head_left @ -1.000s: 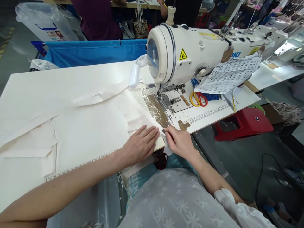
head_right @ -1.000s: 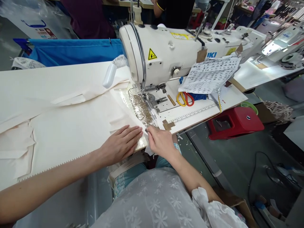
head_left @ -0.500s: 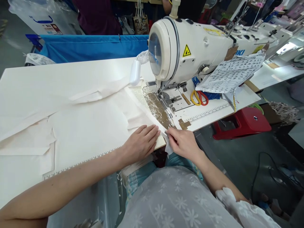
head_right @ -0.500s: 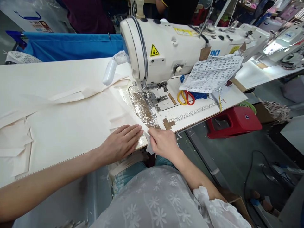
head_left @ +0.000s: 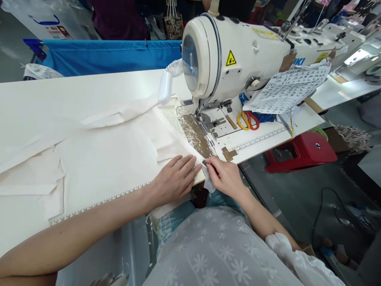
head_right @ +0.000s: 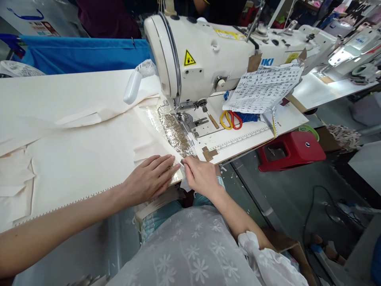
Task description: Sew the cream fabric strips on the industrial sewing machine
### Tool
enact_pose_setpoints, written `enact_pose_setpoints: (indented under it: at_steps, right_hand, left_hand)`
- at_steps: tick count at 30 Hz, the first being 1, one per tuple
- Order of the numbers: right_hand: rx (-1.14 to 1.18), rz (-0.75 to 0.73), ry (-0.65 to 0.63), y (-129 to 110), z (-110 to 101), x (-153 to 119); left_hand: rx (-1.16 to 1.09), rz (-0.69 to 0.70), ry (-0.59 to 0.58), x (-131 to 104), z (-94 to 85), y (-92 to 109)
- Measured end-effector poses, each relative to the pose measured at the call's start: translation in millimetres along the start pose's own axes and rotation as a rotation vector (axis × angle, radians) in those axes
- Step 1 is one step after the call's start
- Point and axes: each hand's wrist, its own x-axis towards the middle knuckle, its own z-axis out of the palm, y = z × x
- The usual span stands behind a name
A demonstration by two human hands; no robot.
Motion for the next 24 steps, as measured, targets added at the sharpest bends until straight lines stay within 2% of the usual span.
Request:
enact_pose_setpoints:
  at_steps: [7, 12, 17, 20, 24]
  right_hand:
    - [-0.119, -0.055, -0.094, 3, -13, -10]
    - [-0.089, -0.023, -0.128, 11, -27, -23]
    - [-0.136, -0.053, -0.133, 4, -16, 3]
    - [-0.151, -0.069, -0.133, -2, -6, 20]
    - [-0.058, -0.048, -0.069, 0, 0, 25]
  left_hand:
    - [0.007, -0.016, -0.027, 1, -1.4, 1]
    - [0.018, -0.010, -0.045, 1, -3.0, -1]
    - [0.039, -0.116, -0.029, 3, -8.1, -9]
    - [0.002, -0.095, -0.003, 2, -6.0, -11]
    - [-0.014, -0.087, -0.009, -2, 2.0, -8]
